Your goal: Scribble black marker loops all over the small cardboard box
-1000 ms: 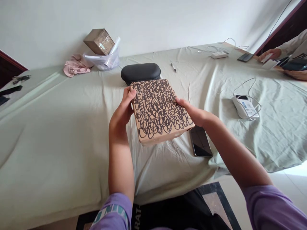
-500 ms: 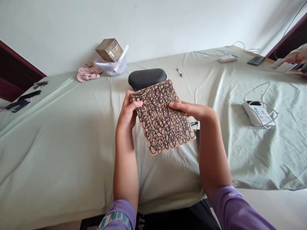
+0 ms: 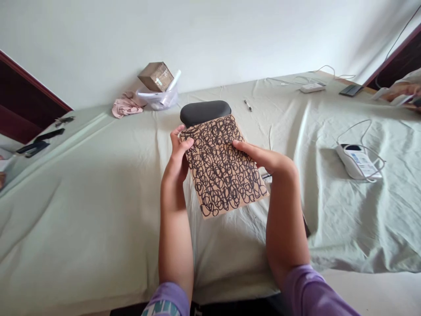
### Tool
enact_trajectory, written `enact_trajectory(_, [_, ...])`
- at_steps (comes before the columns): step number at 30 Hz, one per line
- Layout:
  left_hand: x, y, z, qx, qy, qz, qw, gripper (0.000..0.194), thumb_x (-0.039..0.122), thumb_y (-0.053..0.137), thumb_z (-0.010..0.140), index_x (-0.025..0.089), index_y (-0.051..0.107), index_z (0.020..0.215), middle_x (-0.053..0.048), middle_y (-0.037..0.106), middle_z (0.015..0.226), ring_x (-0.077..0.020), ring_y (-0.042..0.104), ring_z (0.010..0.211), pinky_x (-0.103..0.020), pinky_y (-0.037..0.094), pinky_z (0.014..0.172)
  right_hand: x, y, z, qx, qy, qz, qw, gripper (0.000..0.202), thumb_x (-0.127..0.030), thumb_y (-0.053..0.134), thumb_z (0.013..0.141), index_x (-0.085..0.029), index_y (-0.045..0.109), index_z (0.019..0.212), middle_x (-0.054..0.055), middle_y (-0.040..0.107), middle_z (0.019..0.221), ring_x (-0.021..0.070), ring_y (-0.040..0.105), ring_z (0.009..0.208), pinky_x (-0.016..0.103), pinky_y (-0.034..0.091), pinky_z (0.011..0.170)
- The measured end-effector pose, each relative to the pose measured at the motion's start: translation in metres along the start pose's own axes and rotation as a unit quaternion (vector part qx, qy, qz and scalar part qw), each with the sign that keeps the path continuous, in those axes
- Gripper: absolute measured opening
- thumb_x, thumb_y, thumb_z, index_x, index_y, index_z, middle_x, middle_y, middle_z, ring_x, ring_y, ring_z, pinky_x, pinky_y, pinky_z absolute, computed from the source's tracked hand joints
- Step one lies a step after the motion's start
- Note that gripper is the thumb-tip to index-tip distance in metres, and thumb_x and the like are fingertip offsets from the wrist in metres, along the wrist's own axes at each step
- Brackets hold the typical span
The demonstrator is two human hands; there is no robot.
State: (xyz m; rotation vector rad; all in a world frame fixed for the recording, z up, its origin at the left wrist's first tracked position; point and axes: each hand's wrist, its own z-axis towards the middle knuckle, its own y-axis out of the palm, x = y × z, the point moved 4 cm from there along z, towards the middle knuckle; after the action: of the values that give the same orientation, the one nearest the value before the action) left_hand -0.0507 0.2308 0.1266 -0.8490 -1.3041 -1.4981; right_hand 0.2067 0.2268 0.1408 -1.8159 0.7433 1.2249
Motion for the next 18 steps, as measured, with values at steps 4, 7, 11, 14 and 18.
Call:
enact_trajectory(4, [-0.002, 0.006, -0.003, 0.005, -0.027, -0.006, 1.0, 0.082, 0.047, 0.091, 0.078, 0.033, 0.049, 0.148, -0.007, 0.068, 0.146, -0.0333, 0.063, 0.143, -0.045, 0.053, 0.116, 0.008, -0.002, 0.005, 0.039, 0.035, 0.052, 0.997, 0.082, -0.082, 0.057, 0.096, -0.041, 0.053, 0.167, 0.008, 0.071, 0.153, 0.0473, 0.068, 0.135, 0.07, 0.06, 0.107])
enact_trajectory(7, [-0.006, 0.01, -0.006, -0.02, -0.051, -0.004, 0.998, 0.089, 0.047, 0.09, 0.08, 0.034, 0.045, 0.155, -0.009, 0.067, 0.151, -0.0348, 0.062, 0.146, -0.048, 0.053, 0.118, 0.009, -0.006, 0.008, 0.072, 0.015, 0.059, 0.996, 0.084, -0.082, 0.058, 0.096, -0.043, 0.048, 0.17, 0.008, 0.068, 0.157, 0.0466, 0.065, 0.138, 0.07, 0.06, 0.107])
enact_trajectory(11, [-0.008, 0.013, -0.011, -0.038, -0.077, -0.001, 0.996, 0.091, 0.045, 0.089, 0.082, 0.034, 0.044, 0.16, -0.01, 0.068, 0.153, -0.0366, 0.064, 0.145, -0.05, 0.055, 0.118, 0.008, -0.006, 0.009, 0.087, 0.007, 0.069, 0.994, 0.087, -0.087, 0.058, 0.094, -0.042, 0.05, 0.169, 0.008, 0.071, 0.152, 0.0436, 0.069, 0.129, 0.061, 0.066, 0.098])
enact_trajectory(14, [-0.003, 0.011, -0.011, -0.026, -0.069, -0.024, 0.997, 0.078, 0.047, 0.085, 0.086, 0.031, 0.054, 0.156, -0.009, 0.07, 0.152, -0.0365, 0.065, 0.144, -0.049, 0.056, 0.118, 0.004, -0.005, 0.008, 0.091, -0.008, 0.072, 0.993, 0.089, -0.09, 0.057, 0.093, -0.042, 0.051, 0.168, 0.008, 0.074, 0.146, 0.0381, 0.074, 0.116, 0.052, 0.069, 0.09])
enact_trajectory(18, [0.006, 0.009, -0.011, 0.006, -0.087, -0.08, 0.993, 0.06, 0.059, 0.071, 0.094, 0.026, 0.068, 0.144, -0.009, 0.079, 0.138, -0.0372, 0.071, 0.137, -0.051, 0.062, 0.113, -0.005, -0.001, 0.011, 0.104, -0.056, 0.122, 0.985, 0.096, -0.088, 0.057, 0.093, -0.038, 0.043, 0.172, 0.009, 0.077, 0.138, 0.0322, 0.079, 0.106, 0.047, 0.07, 0.088])
